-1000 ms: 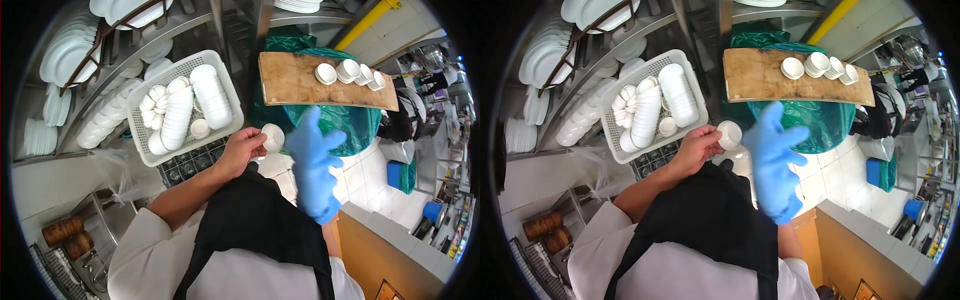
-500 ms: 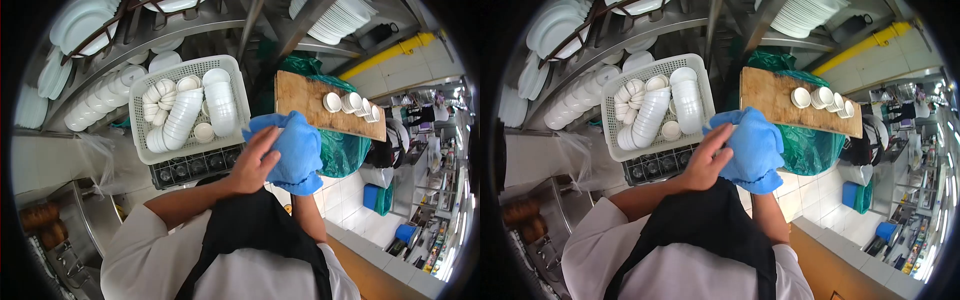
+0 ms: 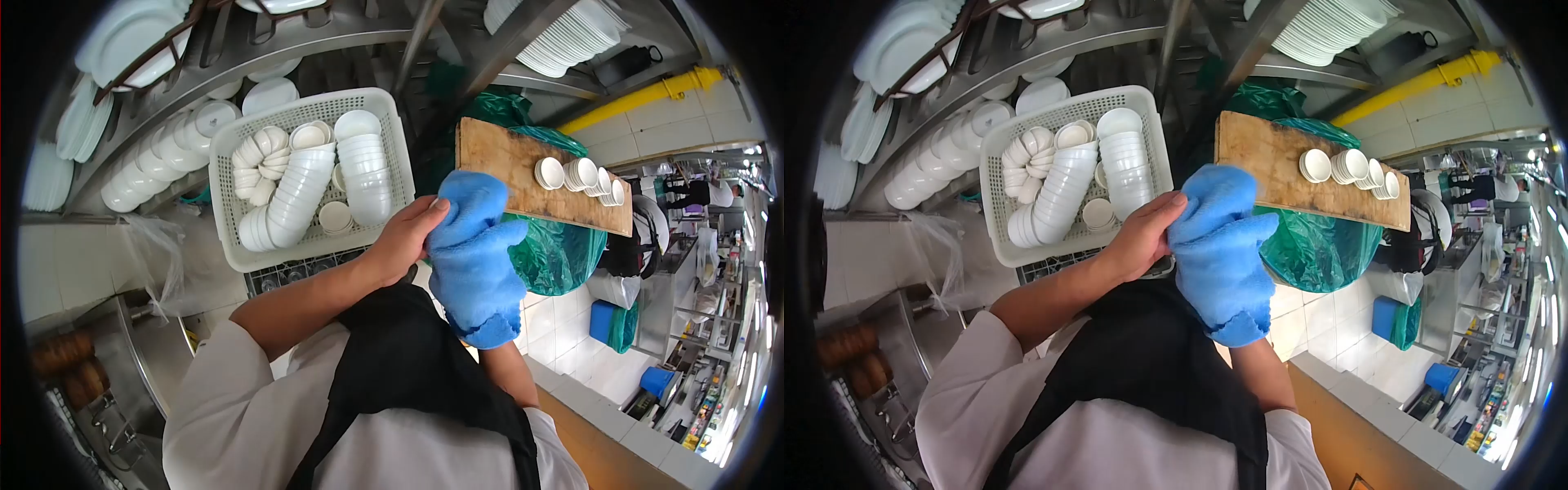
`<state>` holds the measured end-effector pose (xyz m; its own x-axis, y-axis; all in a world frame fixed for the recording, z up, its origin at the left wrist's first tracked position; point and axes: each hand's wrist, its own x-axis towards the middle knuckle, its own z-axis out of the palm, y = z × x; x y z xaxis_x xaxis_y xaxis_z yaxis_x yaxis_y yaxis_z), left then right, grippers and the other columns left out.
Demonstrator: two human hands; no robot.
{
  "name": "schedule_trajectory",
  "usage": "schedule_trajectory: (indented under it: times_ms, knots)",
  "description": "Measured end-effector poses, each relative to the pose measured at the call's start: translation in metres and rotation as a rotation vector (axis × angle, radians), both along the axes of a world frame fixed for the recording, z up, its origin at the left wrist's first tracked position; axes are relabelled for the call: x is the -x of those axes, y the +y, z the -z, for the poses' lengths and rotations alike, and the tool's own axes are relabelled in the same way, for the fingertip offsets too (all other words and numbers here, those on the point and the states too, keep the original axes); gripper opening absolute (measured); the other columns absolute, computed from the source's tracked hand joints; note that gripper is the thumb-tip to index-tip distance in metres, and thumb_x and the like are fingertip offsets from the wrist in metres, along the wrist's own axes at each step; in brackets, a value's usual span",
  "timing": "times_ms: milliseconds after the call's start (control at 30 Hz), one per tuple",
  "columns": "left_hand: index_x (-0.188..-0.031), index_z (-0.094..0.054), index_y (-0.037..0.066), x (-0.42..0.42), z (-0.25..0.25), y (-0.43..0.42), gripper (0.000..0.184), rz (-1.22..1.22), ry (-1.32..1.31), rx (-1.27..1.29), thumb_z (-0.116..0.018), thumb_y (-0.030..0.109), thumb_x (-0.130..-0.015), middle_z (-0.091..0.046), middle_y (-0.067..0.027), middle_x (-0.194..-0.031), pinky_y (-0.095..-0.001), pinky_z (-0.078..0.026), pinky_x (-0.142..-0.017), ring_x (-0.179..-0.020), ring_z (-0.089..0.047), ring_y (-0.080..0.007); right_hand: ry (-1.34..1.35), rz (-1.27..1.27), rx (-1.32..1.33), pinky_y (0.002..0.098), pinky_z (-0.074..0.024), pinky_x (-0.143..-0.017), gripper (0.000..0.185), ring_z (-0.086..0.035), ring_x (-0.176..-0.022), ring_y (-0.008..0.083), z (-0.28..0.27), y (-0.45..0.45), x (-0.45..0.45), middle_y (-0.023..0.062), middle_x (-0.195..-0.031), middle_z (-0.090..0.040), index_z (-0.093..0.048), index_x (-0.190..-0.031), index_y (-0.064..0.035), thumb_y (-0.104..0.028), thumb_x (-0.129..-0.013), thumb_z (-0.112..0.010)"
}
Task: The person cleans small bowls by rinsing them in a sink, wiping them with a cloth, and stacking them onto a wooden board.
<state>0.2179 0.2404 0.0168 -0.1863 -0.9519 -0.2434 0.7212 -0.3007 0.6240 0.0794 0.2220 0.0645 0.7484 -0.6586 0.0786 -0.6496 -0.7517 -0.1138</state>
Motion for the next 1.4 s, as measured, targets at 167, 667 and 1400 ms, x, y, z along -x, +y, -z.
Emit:
schedule_trajectory:
  times_ms: [167, 667, 1400]
  knots:
    - [-0.126, -0.051, 0.002, 0.013, 0.031, -0.024, 0.036, 0.099, 0.068, -0.15, -0.05, 0.027, -0.1, -0.063, -0.0098, -0.109, -0.0329, -0.05, -0.09, -0.102, -0.062, -0.0184, 0.278, 0.137, 0.211, 0.0406, -0.0501, -0.062, 0.026, -0.063, -0.08, 0.0329, -0.033, -0.014, -0.001, 0.0154, -0.095, -0.061, -0.061, -0.096, -0.0026, -0.003, -0.07, -0.061]
    - [-0.122, -0.061, 0.0, 0.138, 0.042, -0.242, 0.039, -0.074, -1.128, 0.575, -0.05, 0.029, -0.099, -0.063, -0.015, -0.117, -0.031, -0.045, -0.094, -0.109, -0.059, -0.0217, -0.21, 0.773, -0.264, 0.0482, -0.0493, -0.073, 0.063, -0.056, -0.09, 0.0437, -0.068, -0.017, 0.193, 0.0226, -0.102, -0.056, -0.048, -0.106, -0.0029, -0.011, -0.052, -0.08]
    - [-0.128, -0.055, 0.004, 0.178, 0.034, -0.267, 0.072, 0.296, -1.755, 0.634, -0.078, 0.041, -0.07, -0.057, -0.0175, -0.123, -0.0438, -0.045, -0.097, -0.116, -0.054, -0.0334, -0.532, 0.594, -0.222, 0.0384, -0.0481, -0.087, 0.067, -0.058, -0.108, 0.0319, -0.046, -0.034, 0.274, 0.0198, -0.12, -0.058, -0.06, -0.12, -0.0081, -0.015, -0.056, -0.078]
